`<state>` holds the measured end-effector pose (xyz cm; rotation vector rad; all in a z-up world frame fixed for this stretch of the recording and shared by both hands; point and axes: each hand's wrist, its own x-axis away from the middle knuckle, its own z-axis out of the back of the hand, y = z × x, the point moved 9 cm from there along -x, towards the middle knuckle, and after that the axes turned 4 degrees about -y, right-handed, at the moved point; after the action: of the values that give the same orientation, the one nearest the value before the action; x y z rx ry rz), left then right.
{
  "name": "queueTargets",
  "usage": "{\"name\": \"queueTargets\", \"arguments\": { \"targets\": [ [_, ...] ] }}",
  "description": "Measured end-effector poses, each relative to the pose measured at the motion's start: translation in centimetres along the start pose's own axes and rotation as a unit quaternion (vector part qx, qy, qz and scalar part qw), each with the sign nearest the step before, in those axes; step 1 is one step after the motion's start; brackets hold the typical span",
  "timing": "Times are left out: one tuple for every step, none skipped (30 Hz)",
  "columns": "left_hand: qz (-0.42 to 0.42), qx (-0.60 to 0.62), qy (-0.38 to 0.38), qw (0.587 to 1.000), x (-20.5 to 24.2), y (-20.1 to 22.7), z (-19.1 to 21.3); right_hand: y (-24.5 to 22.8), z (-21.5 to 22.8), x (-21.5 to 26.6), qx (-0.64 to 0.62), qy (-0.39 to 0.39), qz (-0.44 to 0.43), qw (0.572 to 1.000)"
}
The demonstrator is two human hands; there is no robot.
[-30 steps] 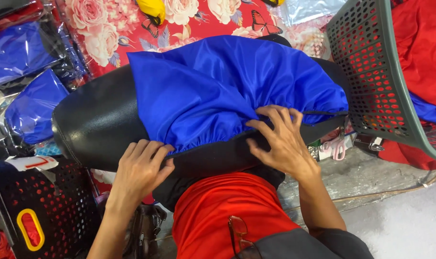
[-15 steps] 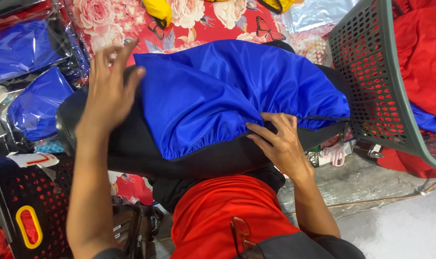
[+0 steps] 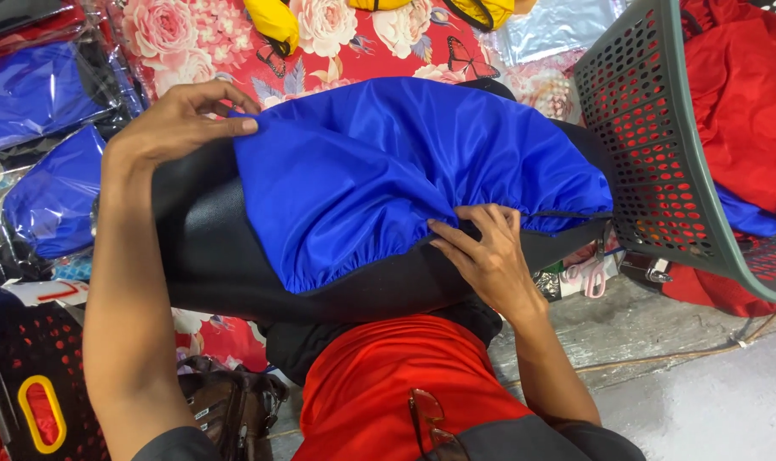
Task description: The person wipes a blue cloth with a sponge, stretches it over a black oval object, folds it, and places it inside a clear plastic sleeve.
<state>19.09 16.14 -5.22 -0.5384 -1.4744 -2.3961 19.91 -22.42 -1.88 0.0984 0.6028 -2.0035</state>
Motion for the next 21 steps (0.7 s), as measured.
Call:
{"name": "queueTargets", "arguments": {
  "targets": [
    [-0.001,0.0,-0.001,1.0,0.1,-0.4,0.1,0.1,0.0,0.0,0.001,0.0,-0.001,1.0],
    [-0.041,0.006,-0.012,0.999,-0.1,0.0,0.0,0.0,-0.1,-0.1,0.003,-0.006,-0.003,1.0],
    [-0.082,0.011,-0.023,0.996,-0.2,0.3,0.0,0.0,-0.2,-0.2,0.005,-0.011,-0.006,1.0],
    [-0.083,0.012,-0.026,0.996,-0.2,0.7,-0.2,0.1,-0.3,-0.1,0.007,-0.012,-0.009,1.0],
    [-0.028,-0.017,0.009,0.999,-0.3,0.2,0.2,0.1,-0.3,-0.1,0.005,-0.007,-0.008,1.0],
    [0.025,-0.046,0.044,0.998,-0.3,-0.3,0.7,0.1,-0.2,0.0,0.004,-0.001,-0.007,1.0],
    [0.022,-0.045,0.04,0.998,-0.6,-1.1,0.6,0.0,-0.3,0.0,0.008,-0.002,-0.01,1.0],
    [0.013,-0.026,0.063,0.998,-0.9,-1.7,0.9,0.0,-0.2,-0.1,0.007,0.0,-0.009,1.0],
    [0.005,-0.006,0.086,0.996,-1.2,-2.3,1.2,0.0,-0.2,-0.1,0.006,0.001,-0.008,1.0],
    [-0.003,-0.006,0.079,0.997,-0.9,-1.8,1.0,0.0,-0.1,-0.2,0.013,0.003,-0.015,1.0],
    [-0.012,-0.038,0.101,0.994,-0.6,-1.2,1.3,-0.1,-0.1,-0.2,0.007,-0.002,-0.014,1.0],
    [-0.02,-0.07,0.12,0.99,-0.3,-0.3,1.5,-0.1,-0.1,-0.1,-0.001,-0.008,-0.015,1.0],
    [-0.026,-0.071,0.111,0.991,0.4,0.8,0.4,0.2,1.1,0.1,0.004,-0.007,-0.025,1.0],
    [-0.129,-0.153,0.175,0.964,2.2,3.8,0.3,0.6,2.3,0.2,-0.066,0.004,-0.037,0.997],
    [-0.231,-0.231,0.233,0.916,4.5,6.6,-0.3,0.8,3.4,0.4,-0.136,0.015,-0.048,0.989],
    [-0.232,-0.23,0.229,0.917,5.8,8.9,-2.5,1.4,4.6,0.6,-0.135,0.015,-0.053,0.989],
    [-0.248,-0.296,0.261,0.885,7.7,11.7,-4.6,3.0,6.9,1.1,-0.107,0.082,-0.116,0.984],
    [-0.263,-0.36,0.293,0.846,9.8,14.5,-6.8,4.3,9.0,1.9,-0.077,0.148,-0.177,0.97],
    [-0.265,-0.36,0.29,0.846,10.4,15.3,-9.5,5.2,9.6,2.9,-0.076,0.149,-0.18,0.969],
    [-0.292,-0.354,0.265,0.848,11.0,16.4,-12.6,7.0,10.2,4.0,-0.021,0.139,-0.235,0.962],
    [-0.319,-0.347,0.239,0.849,11.7,17.5,-15.8,8.8,11.0,5.3,0.033,0.127,-0.288,0.949]
  ]
}}
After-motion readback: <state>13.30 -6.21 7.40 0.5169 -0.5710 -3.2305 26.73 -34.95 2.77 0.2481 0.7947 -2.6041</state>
